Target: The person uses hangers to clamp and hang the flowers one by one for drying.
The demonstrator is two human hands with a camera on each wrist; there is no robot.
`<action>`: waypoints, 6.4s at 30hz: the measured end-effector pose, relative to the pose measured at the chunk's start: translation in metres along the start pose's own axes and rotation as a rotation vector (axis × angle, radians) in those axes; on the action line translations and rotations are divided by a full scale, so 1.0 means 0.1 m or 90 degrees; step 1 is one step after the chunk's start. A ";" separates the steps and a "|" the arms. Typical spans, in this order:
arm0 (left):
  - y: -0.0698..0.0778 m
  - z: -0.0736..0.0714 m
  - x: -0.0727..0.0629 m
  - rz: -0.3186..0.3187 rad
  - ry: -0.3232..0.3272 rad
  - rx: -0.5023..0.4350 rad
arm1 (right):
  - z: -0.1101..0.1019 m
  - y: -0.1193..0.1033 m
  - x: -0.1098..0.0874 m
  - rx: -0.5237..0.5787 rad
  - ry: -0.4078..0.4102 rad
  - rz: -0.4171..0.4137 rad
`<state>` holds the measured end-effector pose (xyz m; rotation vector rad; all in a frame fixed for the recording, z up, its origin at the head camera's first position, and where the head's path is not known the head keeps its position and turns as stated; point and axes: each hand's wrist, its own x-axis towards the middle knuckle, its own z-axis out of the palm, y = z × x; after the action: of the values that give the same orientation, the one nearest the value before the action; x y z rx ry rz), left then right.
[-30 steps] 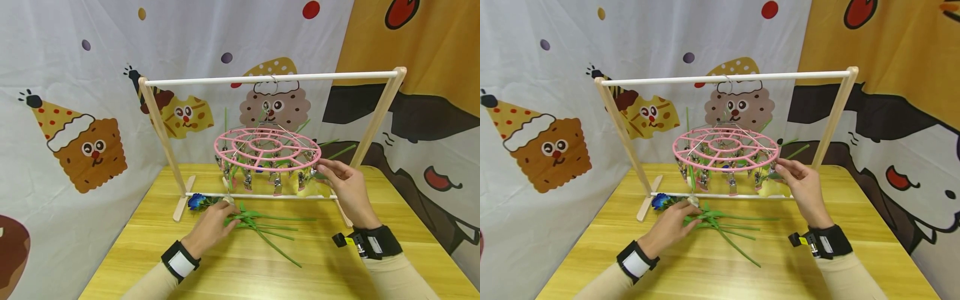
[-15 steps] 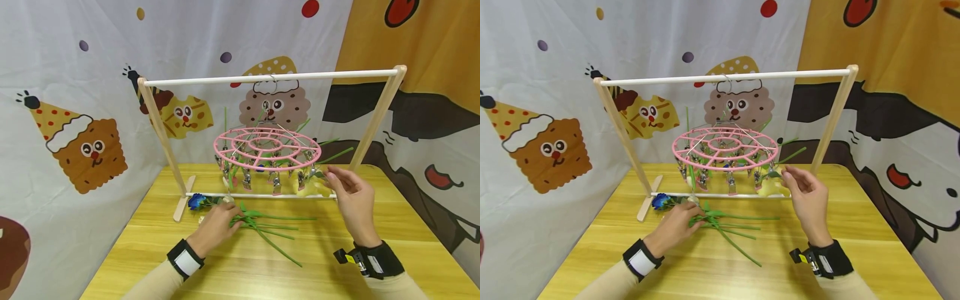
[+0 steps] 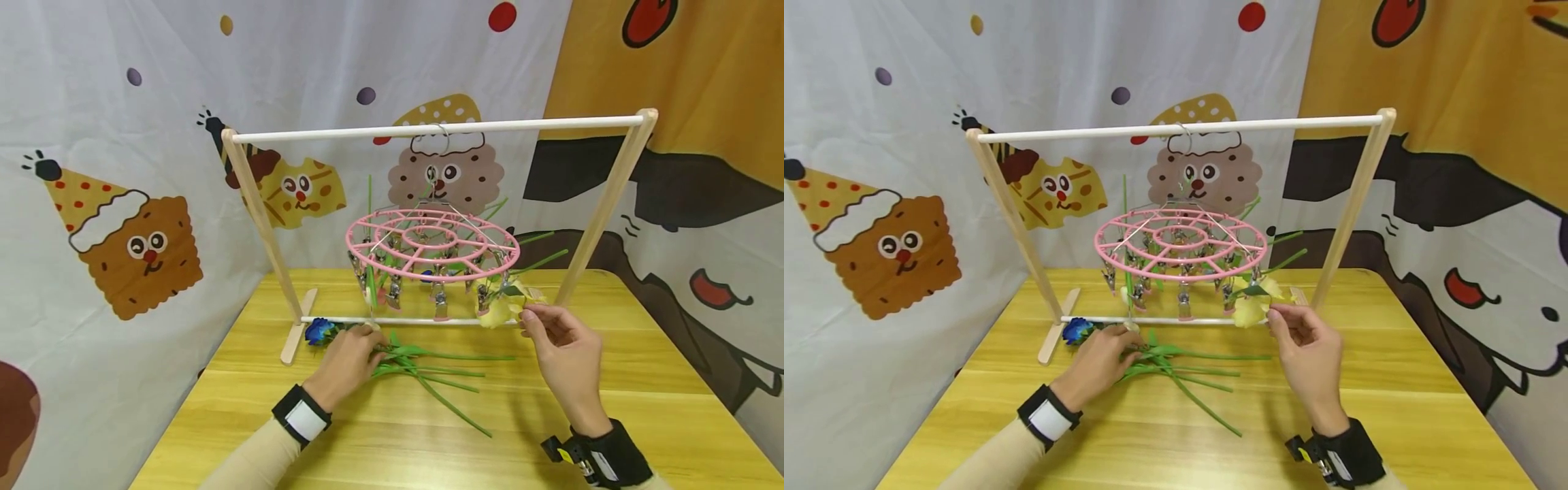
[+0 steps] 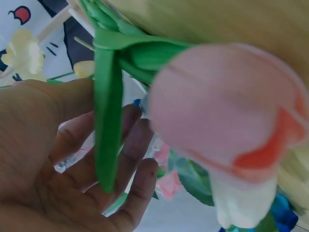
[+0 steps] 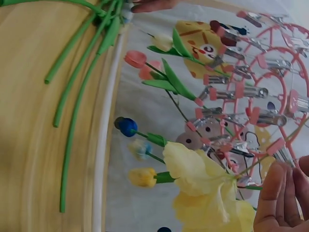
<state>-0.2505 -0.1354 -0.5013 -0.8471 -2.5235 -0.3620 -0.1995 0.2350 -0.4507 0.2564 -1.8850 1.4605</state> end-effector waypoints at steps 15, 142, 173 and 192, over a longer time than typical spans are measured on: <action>-0.17 0.01 -0.01 -0.005 -0.006 0.033 | 0.21 0.03 -0.18 -0.068 -0.218 -0.123; 0.55 -0.60 0.15 -0.032 0.213 -0.405 | 0.80 -0.54 -0.13 0.061 -0.125 -0.046; 0.82 -0.74 0.27 -0.045 0.243 -0.498 | 0.61 -0.59 0.13 0.072 -0.262 0.030; 0.90 -0.71 0.42 -0.076 0.251 -0.528 | 0.60 -0.56 0.15 0.087 -0.278 0.040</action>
<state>-0.2003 -0.0712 -0.4100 -0.7856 -2.0224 -1.5151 -0.2047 0.1657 -0.4044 0.6291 -2.1481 1.6796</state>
